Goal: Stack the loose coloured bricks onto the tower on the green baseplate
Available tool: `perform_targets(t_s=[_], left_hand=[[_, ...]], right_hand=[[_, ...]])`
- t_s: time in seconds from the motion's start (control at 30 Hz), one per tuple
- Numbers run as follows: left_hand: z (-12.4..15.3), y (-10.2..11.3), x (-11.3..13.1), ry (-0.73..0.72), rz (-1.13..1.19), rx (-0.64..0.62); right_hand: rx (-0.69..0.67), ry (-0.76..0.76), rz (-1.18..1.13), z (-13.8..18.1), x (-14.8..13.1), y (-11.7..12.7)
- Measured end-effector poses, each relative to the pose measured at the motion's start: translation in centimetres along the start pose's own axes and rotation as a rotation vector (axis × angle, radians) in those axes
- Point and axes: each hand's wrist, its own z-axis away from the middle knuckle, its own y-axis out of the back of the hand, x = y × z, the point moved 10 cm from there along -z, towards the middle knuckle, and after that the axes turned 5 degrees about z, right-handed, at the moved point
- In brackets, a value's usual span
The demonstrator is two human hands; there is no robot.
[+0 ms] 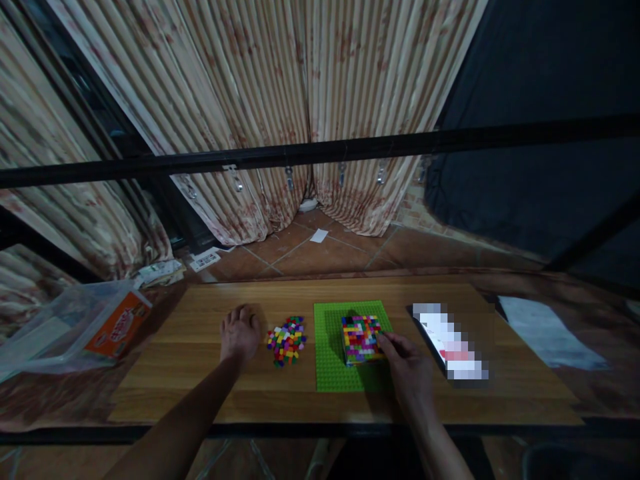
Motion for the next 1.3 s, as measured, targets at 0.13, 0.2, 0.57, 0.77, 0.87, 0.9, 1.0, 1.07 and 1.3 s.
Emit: perform_targets(t_s=[0.13, 0.2, 0.57, 0.77, 0.87, 0.9, 1.0, 1.07, 1.3], left_hand=[[0.0, -0.1, 0.1, -0.012, -0.005, 0.009], [0.0, -0.1, 0.1, -0.017, -0.004, 0.023], [0.1, -0.2, 0.1, -0.007, 0.005, 0.006], [0.0, -0.3, 0.1, 0.005, 0.005, 0.000], [0.0, -0.3, 0.1, 0.006, -0.001, -0.006], [0.0, -0.3, 0.1, 0.007, -0.003, -0.006], [0.1, -0.1, 0.3, -0.002, -0.003, -0.003], [0.1, 0.1, 0.4, -0.004, 0.000, -0.003], [0.2, 0.1, 0.5, -0.004, -0.003, -0.003]], right_hand=[[0.007, 0.021, -0.030, -0.2, -0.1, 0.1], [-0.004, 0.016, -0.022, -0.2, -0.1, 0.0], [-0.068, 0.006, -0.086, -0.1, -0.6, -0.9], [-0.030, -0.078, -0.186, 0.3, 0.7, 0.6], [0.055, -0.146, -0.225, 0.3, 2.3, 2.1], [0.071, -0.154, -0.224, 0.4, 2.6, 2.6], [0.130, -0.099, -0.162, 1.2, 2.0, 3.9], [0.157, -0.019, -0.069, 2.2, 0.4, 4.2], [-0.181, 0.355, 0.105, 8.0, -6.4, -3.8]])
